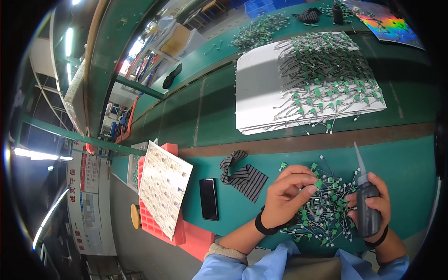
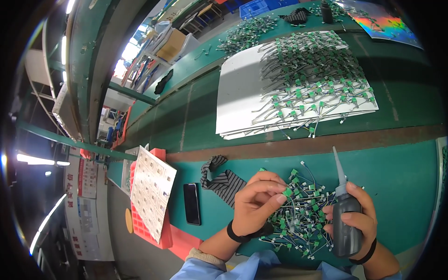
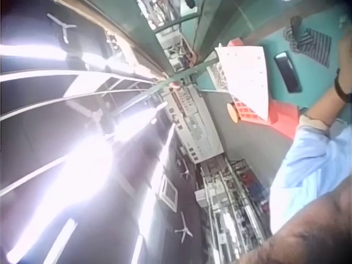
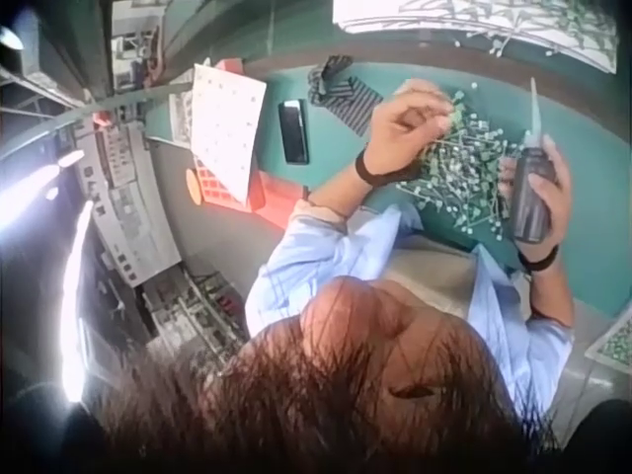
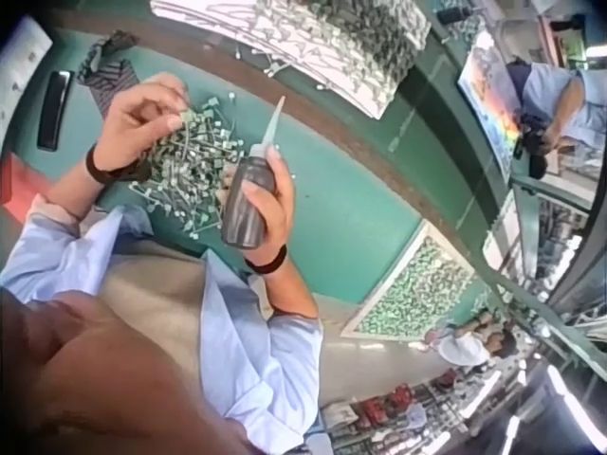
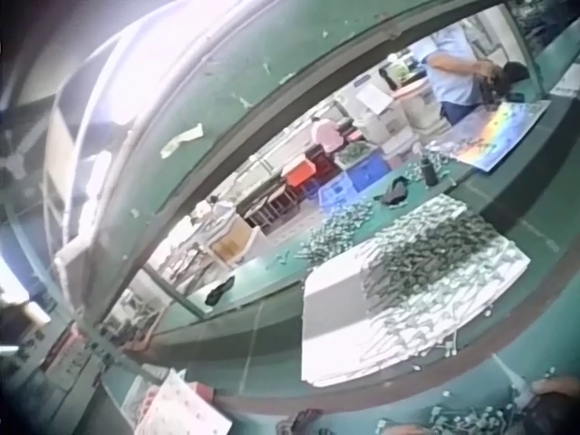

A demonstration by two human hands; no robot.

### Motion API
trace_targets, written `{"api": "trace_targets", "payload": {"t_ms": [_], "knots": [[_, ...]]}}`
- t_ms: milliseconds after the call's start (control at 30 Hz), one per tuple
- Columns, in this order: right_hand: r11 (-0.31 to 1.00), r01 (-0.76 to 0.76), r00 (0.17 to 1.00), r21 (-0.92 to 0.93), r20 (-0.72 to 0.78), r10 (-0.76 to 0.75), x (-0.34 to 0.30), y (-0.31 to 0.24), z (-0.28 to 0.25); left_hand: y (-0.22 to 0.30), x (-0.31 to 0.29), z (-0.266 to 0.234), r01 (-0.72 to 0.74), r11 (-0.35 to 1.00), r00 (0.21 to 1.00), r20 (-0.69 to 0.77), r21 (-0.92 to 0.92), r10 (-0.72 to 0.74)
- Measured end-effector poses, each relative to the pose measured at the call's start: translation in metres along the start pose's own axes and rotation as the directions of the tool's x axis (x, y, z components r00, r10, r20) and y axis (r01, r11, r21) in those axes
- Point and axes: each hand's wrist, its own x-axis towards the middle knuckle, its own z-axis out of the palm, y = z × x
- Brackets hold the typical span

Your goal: The person wipes a bottle with a cloth, picks up a wire connector from a pile, and applies liquid from the bottle to the connector before placing it onto a stack.

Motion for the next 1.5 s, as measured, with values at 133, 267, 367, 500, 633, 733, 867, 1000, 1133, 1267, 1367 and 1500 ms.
{"api": "trace_targets", "payload": {"t_ms": [133, 267, 367, 500, 633, 733, 867, 1000, 1133, 1267, 1367, 1500], "knots": [[0.999, -0.029, 1.0, 0.027, 0.006, 0.029, 0.001, -0.001, 0.002, 0.002, -0.004, -0.003, 0.134, 0.991, 0.99, -0.032, -0.014, -0.134], [0.999, -0.036, 0.999, 0.023, 0.022, 0.035, -0.005, 0.003, 0.003, 0.002, -0.004, -0.006, 0.09, 0.987, 0.993, 0.091, -0.134, -0.079], [0.999, -0.026, 0.999, 0.04, 0.025, 0.025, -0.011, 0.004, 0.006, -0.002, -0.012, 0.017, 0.4, 0.82, 0.906, 0.313, -0.409, -0.286], [0.998, -0.027, 1.0, 0.051, -0.012, 0.028, -0.011, 0.004, 0.012, -0.011, -0.02, 0.028, 0.583, 0.634, 0.799, 0.501, -0.507, -0.334], [0.999, -0.019, 0.999, 0.032, -0.04, 0.02, -0.01, 0.002, 0.015, -0.019, -0.024, 0.029, 0.644, 0.583, 0.753, 0.546, -0.496, -0.368], [0.999, -0.015, 0.999, 0.029, -0.034, 0.016, -0.009, 0.002, 0.014, -0.023, -0.025, 0.029, 0.657, 0.569, 0.739, 0.569, -0.494, -0.36], [1.0, -0.012, 1.0, 0.011, 0.026, 0.011, -0.015, 0.003, 0.008, -0.024, -0.026, 0.031, 0.713, 0.489, 0.698, 0.576, -0.503, -0.425], [0.997, -0.045, 0.996, 0.069, 0.084, 0.039, -0.006, 0.0, 0.008, -0.019, -0.02, 0.03, 0.714, 0.533, 0.695, 0.549, -0.454, -0.464], [0.999, 0.037, 0.997, 0.01, 0.061, -0.037, 0.003, -0.001, 0.003, -0.009, -0.01, 0.028, 0.767, 0.499, 0.635, 0.585, -0.402, -0.505], [0.998, 0.044, 0.997, -0.04, 0.064, -0.041, -0.002, -0.006, 0.0, -0.015, -0.021, 0.028, 0.834, 0.434, 0.544, 0.641, -0.341, -0.541], [0.999, 0.02, 0.998, 0.027, 0.058, -0.022, 0.004, -0.004, 0.004, -0.018, -0.025, 0.027, 0.79, 0.505, 0.604, 0.591, -0.349, -0.535], [0.997, 0.001, 0.999, 0.072, 0.032, -0.003, 0.005, -0.003, 0.003, -0.012, -0.023, 0.029, 0.779, 0.521, 0.615, 0.581, -0.348, -0.533]]}}
